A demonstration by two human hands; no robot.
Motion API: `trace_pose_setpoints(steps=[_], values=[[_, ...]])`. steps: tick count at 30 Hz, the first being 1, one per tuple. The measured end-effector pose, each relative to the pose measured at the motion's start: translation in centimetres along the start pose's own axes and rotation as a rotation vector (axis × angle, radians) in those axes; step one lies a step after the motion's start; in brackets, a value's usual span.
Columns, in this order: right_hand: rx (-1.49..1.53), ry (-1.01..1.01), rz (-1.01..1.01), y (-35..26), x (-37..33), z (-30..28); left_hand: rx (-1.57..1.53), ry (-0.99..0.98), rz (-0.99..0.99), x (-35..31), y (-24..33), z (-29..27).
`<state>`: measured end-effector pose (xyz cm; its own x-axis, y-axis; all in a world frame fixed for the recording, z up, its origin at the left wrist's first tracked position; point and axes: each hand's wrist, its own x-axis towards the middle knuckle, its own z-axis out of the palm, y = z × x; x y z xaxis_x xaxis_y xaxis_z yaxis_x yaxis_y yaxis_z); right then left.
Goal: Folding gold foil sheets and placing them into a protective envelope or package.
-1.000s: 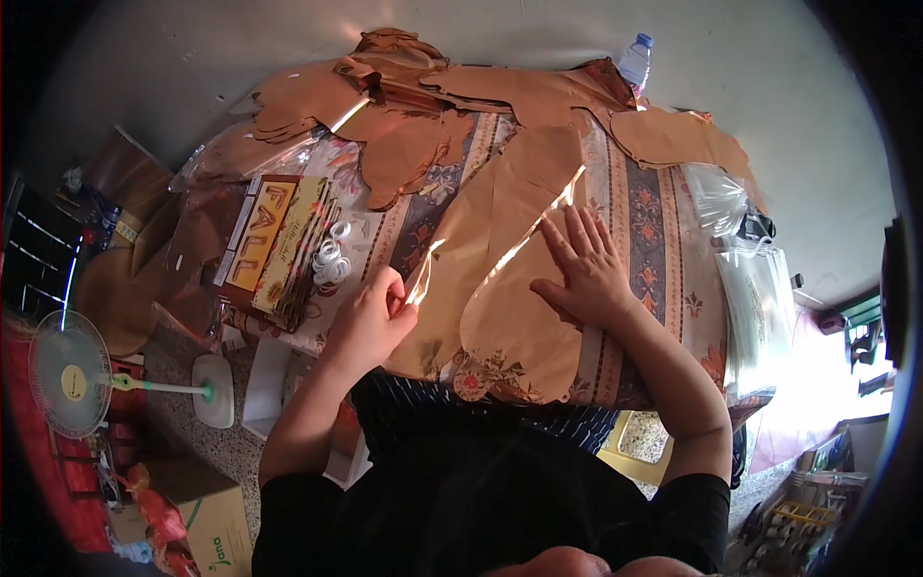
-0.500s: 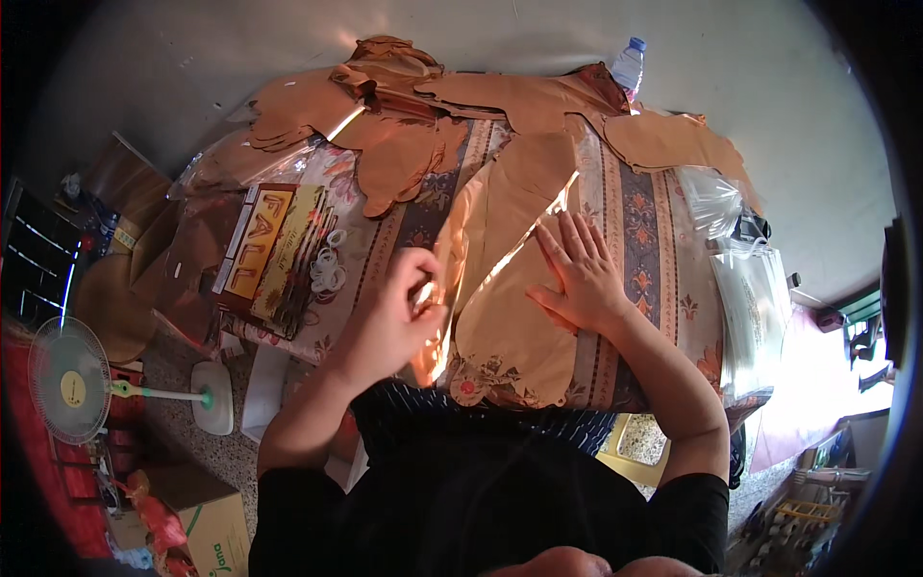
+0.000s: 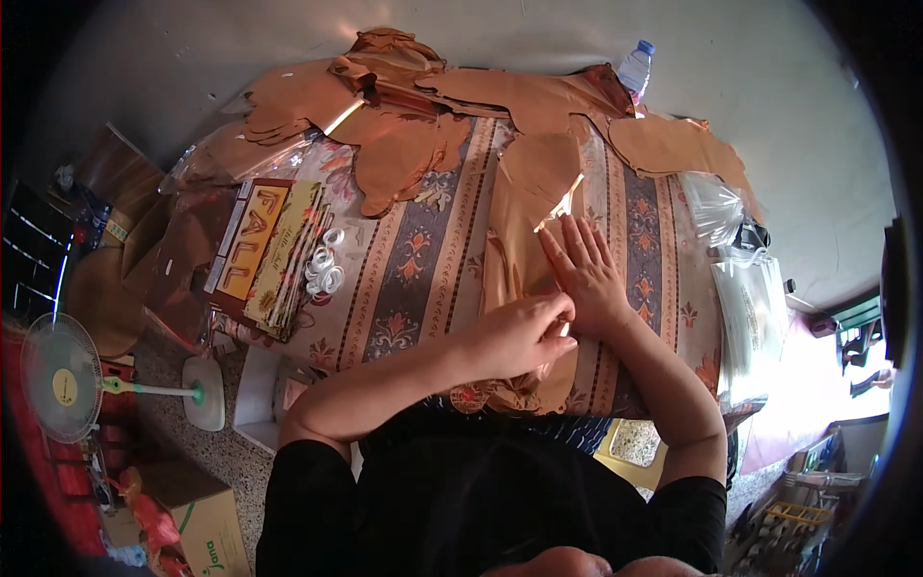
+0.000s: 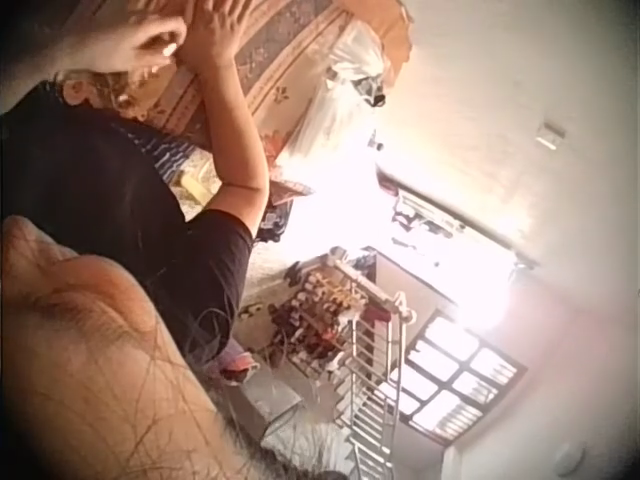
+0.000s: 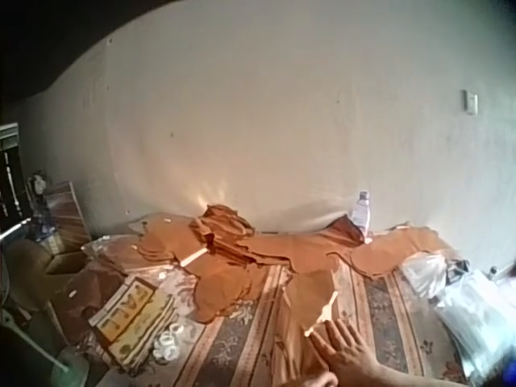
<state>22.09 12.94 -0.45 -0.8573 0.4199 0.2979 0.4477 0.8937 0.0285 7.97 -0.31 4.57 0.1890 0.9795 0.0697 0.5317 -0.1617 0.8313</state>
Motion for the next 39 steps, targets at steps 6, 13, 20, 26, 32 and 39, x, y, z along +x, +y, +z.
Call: trace_pose_setpoints(steps=[6,13,20,26,32,39], values=[[0.107,-0.045,0.070,-0.4,0.3,-0.7,0.137,0.231,0.037,-1.9,-4.4,-6.2],[0.087,-0.043,0.055,-0.5,0.3,-1.0,0.579,0.025,0.202,-1.9,-7.8,-6.1],[0.034,-0.052,0.034,-0.2,0.1,-0.7,0.652,-0.043,0.226,-0.6,-8.0,-6.7],[0.023,-0.058,0.037,-0.3,0.1,-0.6,0.667,0.022,0.210,1.2,-9.5,-7.0],[0.043,-0.063,0.055,-0.5,0.0,-0.7,0.812,-0.042,0.203,1.1,-9.5,-6.7],[0.316,-0.138,0.115,0.8,0.7,-1.4,0.805,-0.070,0.175,1.5,-9.7,-6.9]])
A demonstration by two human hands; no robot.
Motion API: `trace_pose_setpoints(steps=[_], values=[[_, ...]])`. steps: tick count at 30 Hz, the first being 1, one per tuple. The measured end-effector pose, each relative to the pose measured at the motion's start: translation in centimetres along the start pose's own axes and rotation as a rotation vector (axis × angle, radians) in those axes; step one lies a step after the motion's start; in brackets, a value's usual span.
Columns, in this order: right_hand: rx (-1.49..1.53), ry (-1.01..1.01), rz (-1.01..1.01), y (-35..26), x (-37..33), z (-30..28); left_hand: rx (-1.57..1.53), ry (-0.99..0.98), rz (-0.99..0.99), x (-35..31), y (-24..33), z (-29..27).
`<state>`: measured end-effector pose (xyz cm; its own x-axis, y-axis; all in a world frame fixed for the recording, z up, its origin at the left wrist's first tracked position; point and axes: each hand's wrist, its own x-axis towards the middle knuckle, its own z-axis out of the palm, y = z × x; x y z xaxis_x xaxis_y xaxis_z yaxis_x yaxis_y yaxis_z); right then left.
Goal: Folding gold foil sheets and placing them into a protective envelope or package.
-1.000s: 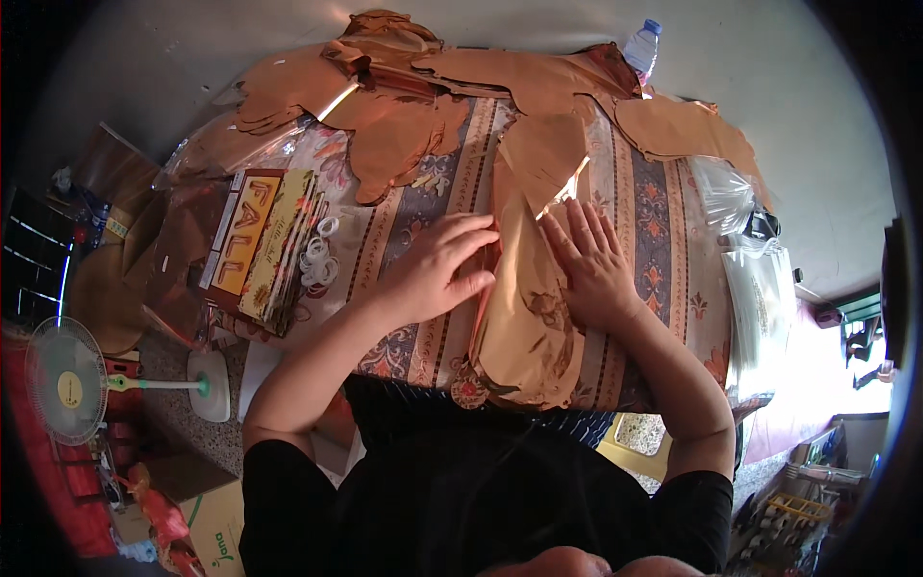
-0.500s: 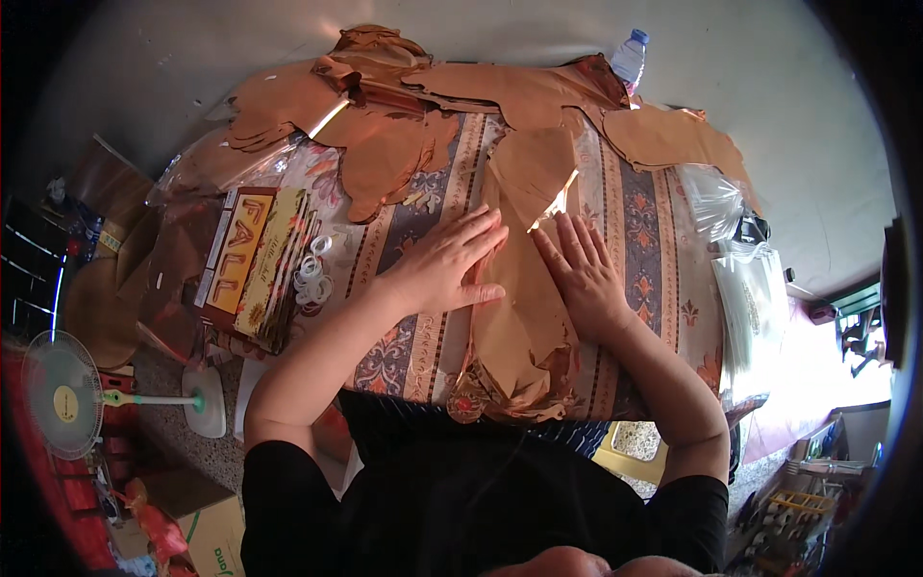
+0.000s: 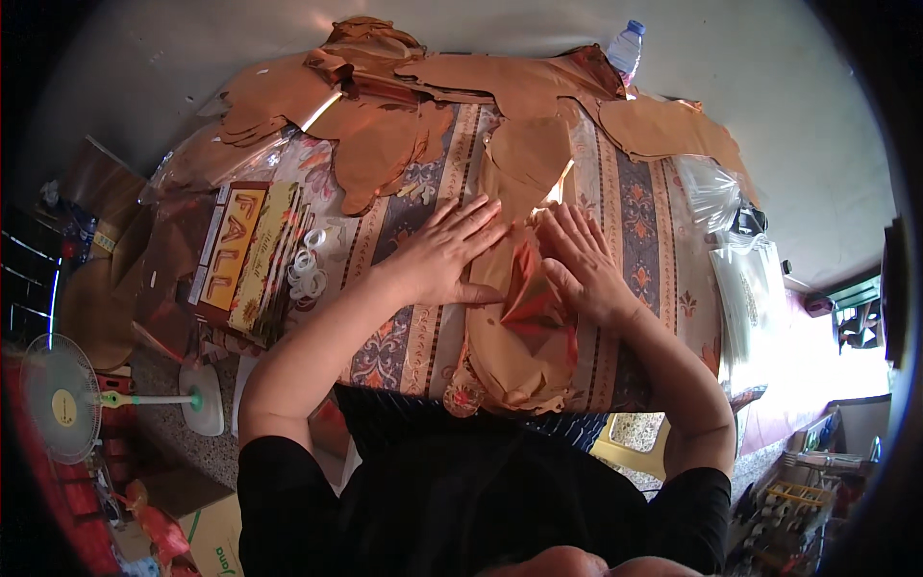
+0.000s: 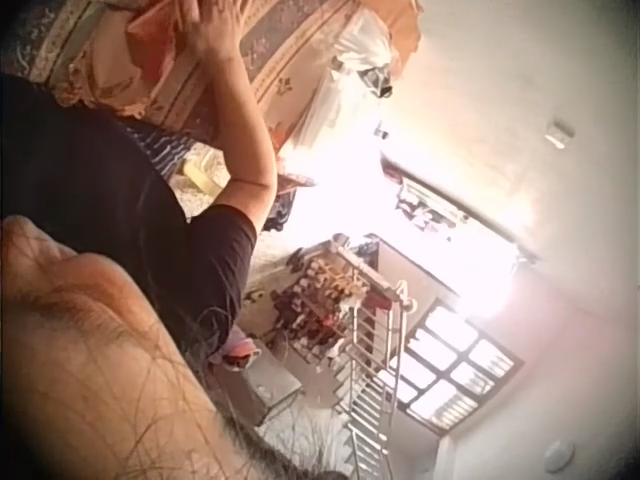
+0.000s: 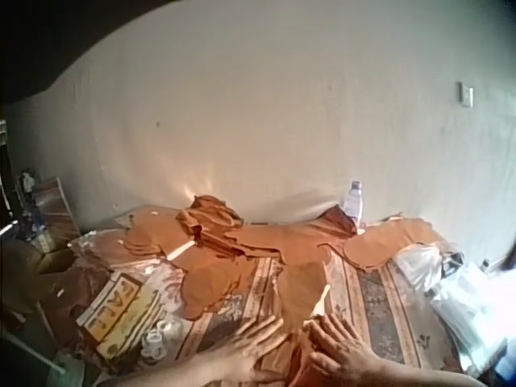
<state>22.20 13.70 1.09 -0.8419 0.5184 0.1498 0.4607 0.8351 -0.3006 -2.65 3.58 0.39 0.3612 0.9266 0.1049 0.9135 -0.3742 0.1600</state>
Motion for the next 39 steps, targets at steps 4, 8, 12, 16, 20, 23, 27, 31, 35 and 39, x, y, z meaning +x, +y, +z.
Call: trace_pose_setpoints(steps=[4,8,12,16,20,23,27,31,35,39], values=[[-0.089,0.012,-0.034,-0.8,-0.2,-0.1,0.015,0.011,0.017,0.0,-0.1,0.1],[-0.101,0.074,-0.066,-0.8,-0.4,0.2,0.045,0.023,0.024,-0.2,0.1,0.0],[-0.181,0.098,-0.100,-0.9,-0.6,0.7,-0.013,0.028,0.012,-0.3,0.5,-0.3],[-0.184,0.094,-0.084,-1.1,-0.7,0.7,-0.150,0.118,-0.029,-0.7,-0.6,-0.5],[-0.180,0.100,-0.078,-1.2,-0.6,0.5,-0.101,0.113,-0.045,-1.0,-0.6,-0.6],[-0.178,0.106,-0.082,-1.3,-0.6,0.3,-0.019,0.070,-0.039,-1.1,-0.2,-0.7],[-0.177,0.091,-0.072,-1.5,-0.6,0.2,0.011,0.031,-0.047,-1.1,0.0,-1.1],[-0.188,0.093,-0.084,-1.1,-0.4,0.7,0.068,-0.001,-0.053,-1.6,0.6,-0.9],[-0.180,0.096,-0.083,-1.1,-0.6,0.5,0.096,-0.056,-0.040,-2.5,2.5,-0.8],[-0.198,0.073,-0.073,-1.1,-0.4,0.5,-0.012,-0.071,-0.004,-3.2,3.3,-0.6]])
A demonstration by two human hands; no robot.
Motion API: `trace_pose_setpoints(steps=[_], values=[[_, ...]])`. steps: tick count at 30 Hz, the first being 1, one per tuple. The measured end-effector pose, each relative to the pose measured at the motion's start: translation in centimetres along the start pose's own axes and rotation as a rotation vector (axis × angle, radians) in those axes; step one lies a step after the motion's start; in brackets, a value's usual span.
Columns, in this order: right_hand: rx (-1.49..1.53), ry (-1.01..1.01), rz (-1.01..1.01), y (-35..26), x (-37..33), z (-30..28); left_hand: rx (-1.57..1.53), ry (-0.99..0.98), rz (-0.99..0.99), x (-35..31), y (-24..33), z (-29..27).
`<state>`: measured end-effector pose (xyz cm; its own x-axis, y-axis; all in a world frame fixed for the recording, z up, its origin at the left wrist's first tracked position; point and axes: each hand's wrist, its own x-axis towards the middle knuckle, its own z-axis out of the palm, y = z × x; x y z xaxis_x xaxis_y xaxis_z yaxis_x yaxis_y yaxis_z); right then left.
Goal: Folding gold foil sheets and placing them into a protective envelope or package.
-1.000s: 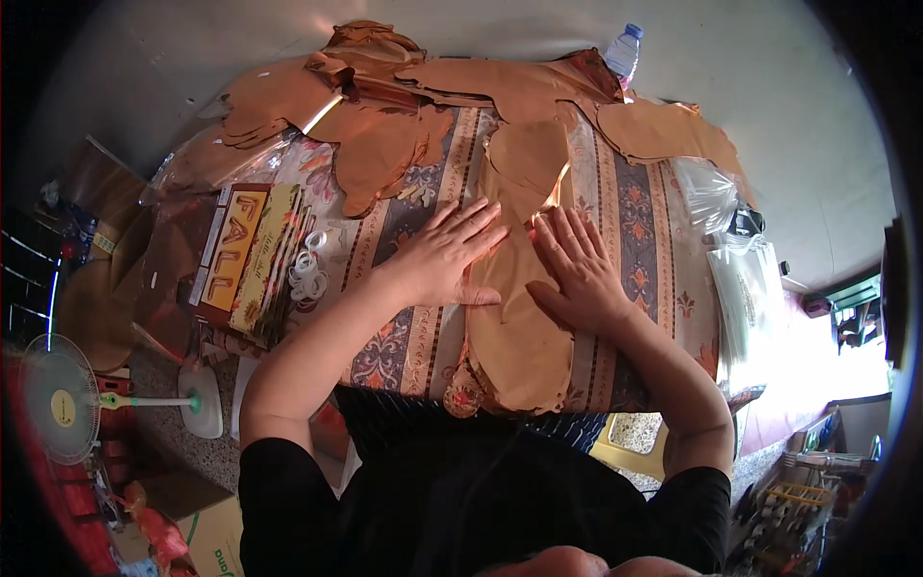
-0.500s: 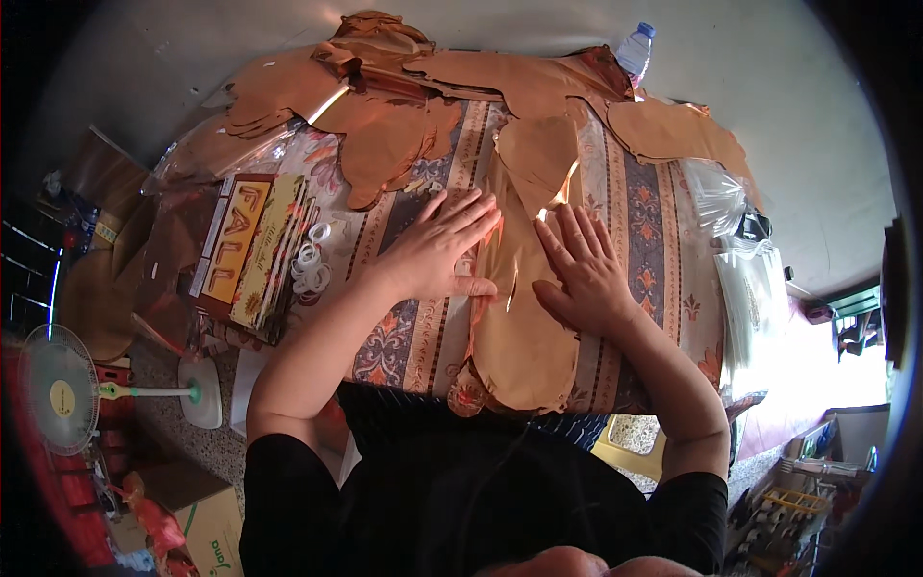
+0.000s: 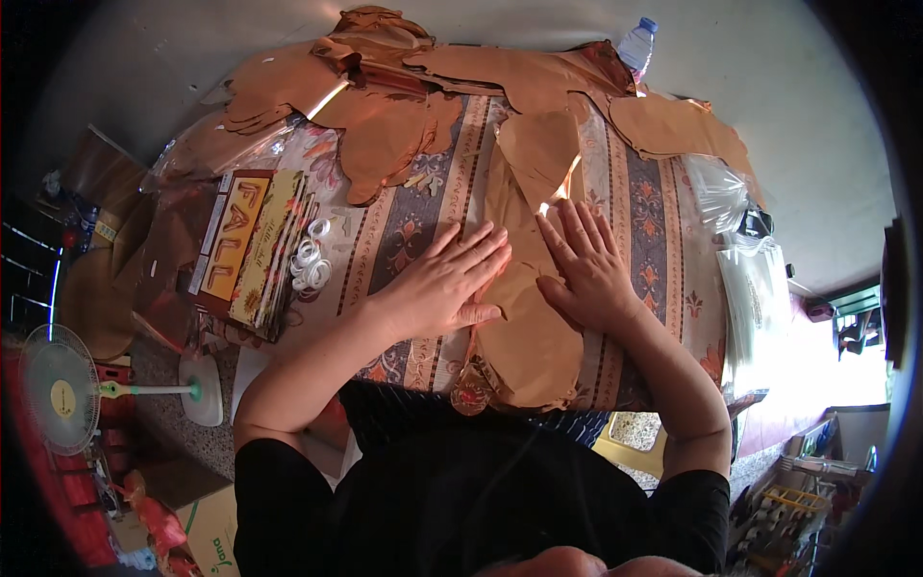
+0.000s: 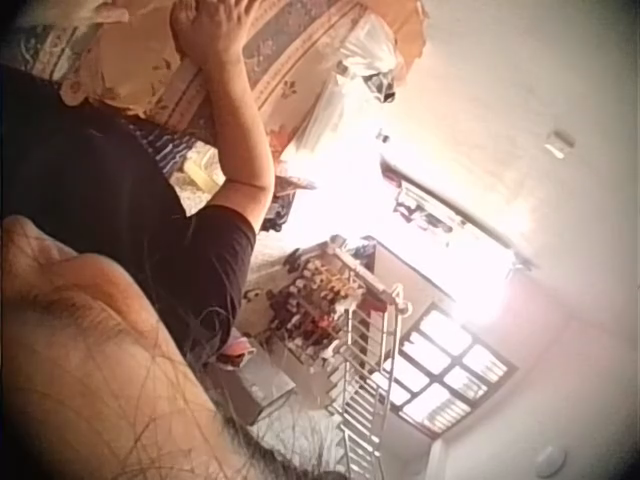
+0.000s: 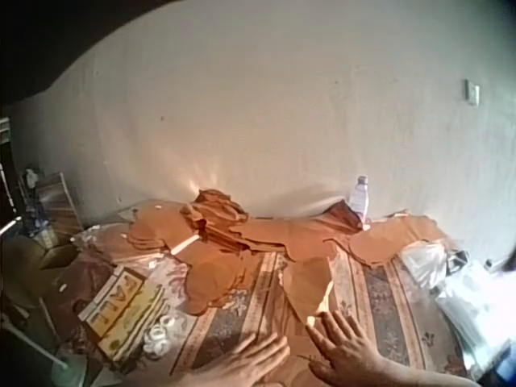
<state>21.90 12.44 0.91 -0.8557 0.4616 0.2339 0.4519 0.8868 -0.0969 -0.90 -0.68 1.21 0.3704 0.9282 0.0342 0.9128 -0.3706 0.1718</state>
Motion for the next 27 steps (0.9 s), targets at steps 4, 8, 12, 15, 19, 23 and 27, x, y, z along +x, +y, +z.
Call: trace_pose_setpoints(steps=[4,8,12,15,19,23,27], values=[[0.006,0.005,0.004,-0.1,0.0,-0.4,0.051,0.008,0.001,-0.2,0.5,-0.3],[0.075,0.035,0.017,-0.2,-0.1,-0.2,0.044,-0.037,0.000,-0.2,0.6,-0.5],[-0.008,0.021,-0.001,0.1,-0.1,0.4,-0.018,-0.021,0.023,0.3,0.3,-1.5],[0.000,0.030,-0.019,0.1,-0.1,0.5,-0.089,0.069,0.047,2.1,-1.4,-1.1],[-0.015,0.033,-0.012,0.1,-0.2,0.5,-0.176,0.226,0.034,4.9,-3.3,-0.3],[-0.009,0.050,-0.017,-0.1,-0.1,0.3,-0.110,0.246,0.021,6.4,-5.5,0.5],[0.007,0.063,-0.028,0.0,-0.2,0.2,-0.039,0.159,-0.024,6.9,-6.6,0.1]])
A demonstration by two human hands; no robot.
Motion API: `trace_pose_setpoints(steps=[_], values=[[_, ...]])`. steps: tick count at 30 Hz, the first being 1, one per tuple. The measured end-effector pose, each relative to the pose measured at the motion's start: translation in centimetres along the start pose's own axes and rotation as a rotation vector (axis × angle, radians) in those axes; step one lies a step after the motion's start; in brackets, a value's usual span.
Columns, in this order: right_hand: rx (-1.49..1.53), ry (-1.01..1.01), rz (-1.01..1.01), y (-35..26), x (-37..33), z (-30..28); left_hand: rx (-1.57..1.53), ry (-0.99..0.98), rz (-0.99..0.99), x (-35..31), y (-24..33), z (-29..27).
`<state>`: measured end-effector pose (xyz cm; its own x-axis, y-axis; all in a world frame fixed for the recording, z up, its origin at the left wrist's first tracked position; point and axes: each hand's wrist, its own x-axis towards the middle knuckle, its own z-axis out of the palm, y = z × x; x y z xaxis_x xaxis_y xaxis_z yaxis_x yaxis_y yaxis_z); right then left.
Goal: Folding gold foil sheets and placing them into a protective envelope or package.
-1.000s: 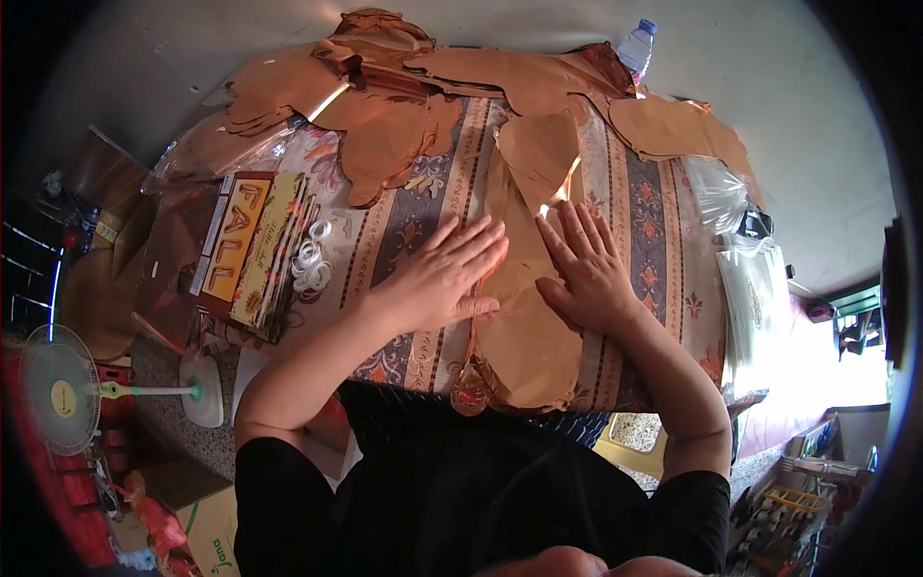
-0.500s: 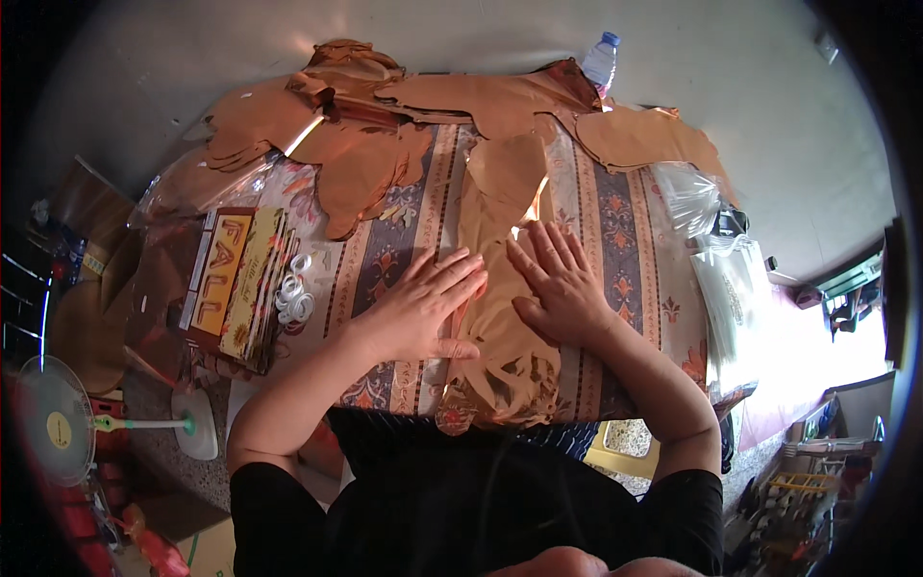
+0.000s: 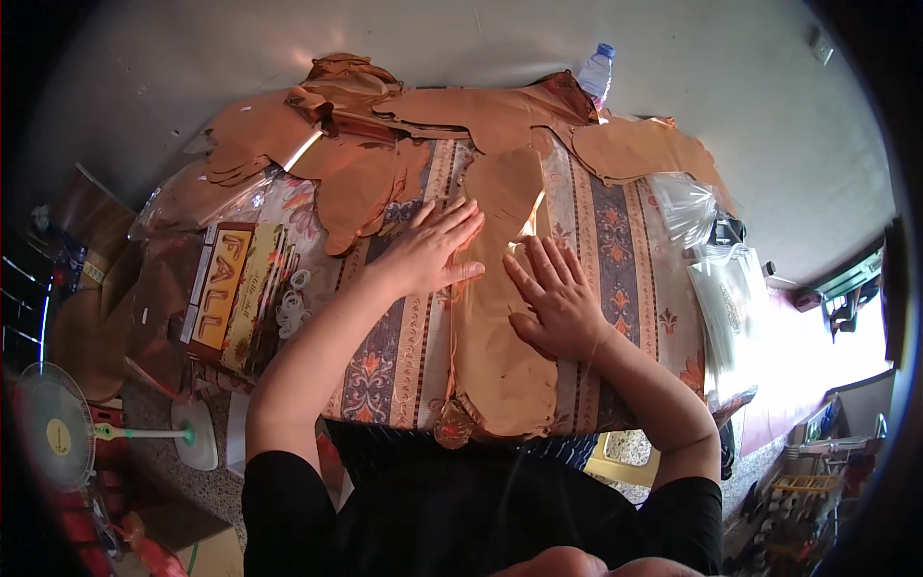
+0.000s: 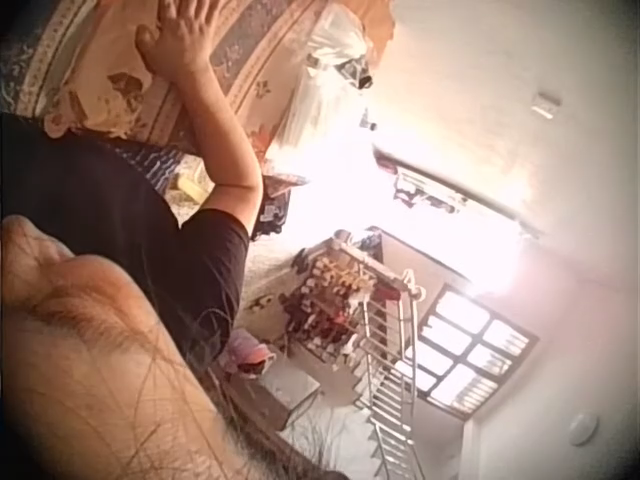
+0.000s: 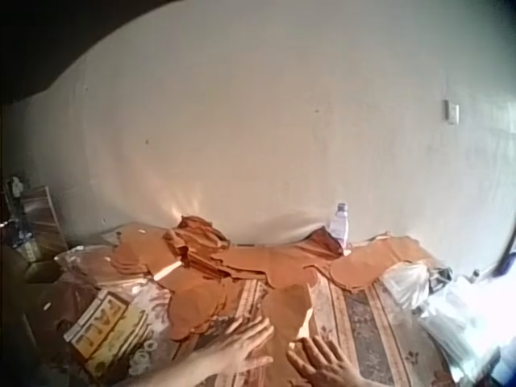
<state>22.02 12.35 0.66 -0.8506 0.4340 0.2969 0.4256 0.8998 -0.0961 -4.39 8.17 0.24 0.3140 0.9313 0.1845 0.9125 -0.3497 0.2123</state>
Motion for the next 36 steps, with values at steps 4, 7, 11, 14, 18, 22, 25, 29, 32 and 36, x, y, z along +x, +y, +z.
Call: trace_pose_setpoints(steps=[4,7,11,14,18,22,25,29,32,36], values=[[-0.008,0.000,0.008,0.0,-0.1,0.0,0.036,-0.044,-0.007,0.2,-0.1,-0.4],[-0.023,-0.020,0.003,0.1,0.1,0.1,0.035,-0.045,-0.016,0.7,0.2,-0.6],[-0.025,-0.041,0.005,0.0,0.0,0.1,-0.064,0.105,0.061,2.2,2.1,0.4],[-0.036,-0.060,0.006,0.2,0.0,0.3,-0.149,0.134,0.171,3.1,2.8,0.9],[-0.057,-0.088,0.019,0.4,0.0,0.4,-0.088,0.106,0.233,5.1,3.1,1.0],[-0.021,-0.084,0.028,0.1,0.1,0.1,-0.009,0.037,0.159,7.3,2.3,1.5],[-0.007,-0.057,0.024,0.0,0.1,0.1,-0.025,0.060,0.129,8.8,1.6,2.3],[0.006,-0.034,-0.009,0.1,0.1,0.0,-0.092,0.075,0.113,10.2,1.4,3.0],[0.001,-0.056,0.001,0.1,0.1,0.0,0.055,0.004,0.042,10.5,1.6,3.3],[-0.013,-0.042,0.008,0.1,0.1,0.0,0.084,-0.105,-0.029,10.8,2.2,2.5]])
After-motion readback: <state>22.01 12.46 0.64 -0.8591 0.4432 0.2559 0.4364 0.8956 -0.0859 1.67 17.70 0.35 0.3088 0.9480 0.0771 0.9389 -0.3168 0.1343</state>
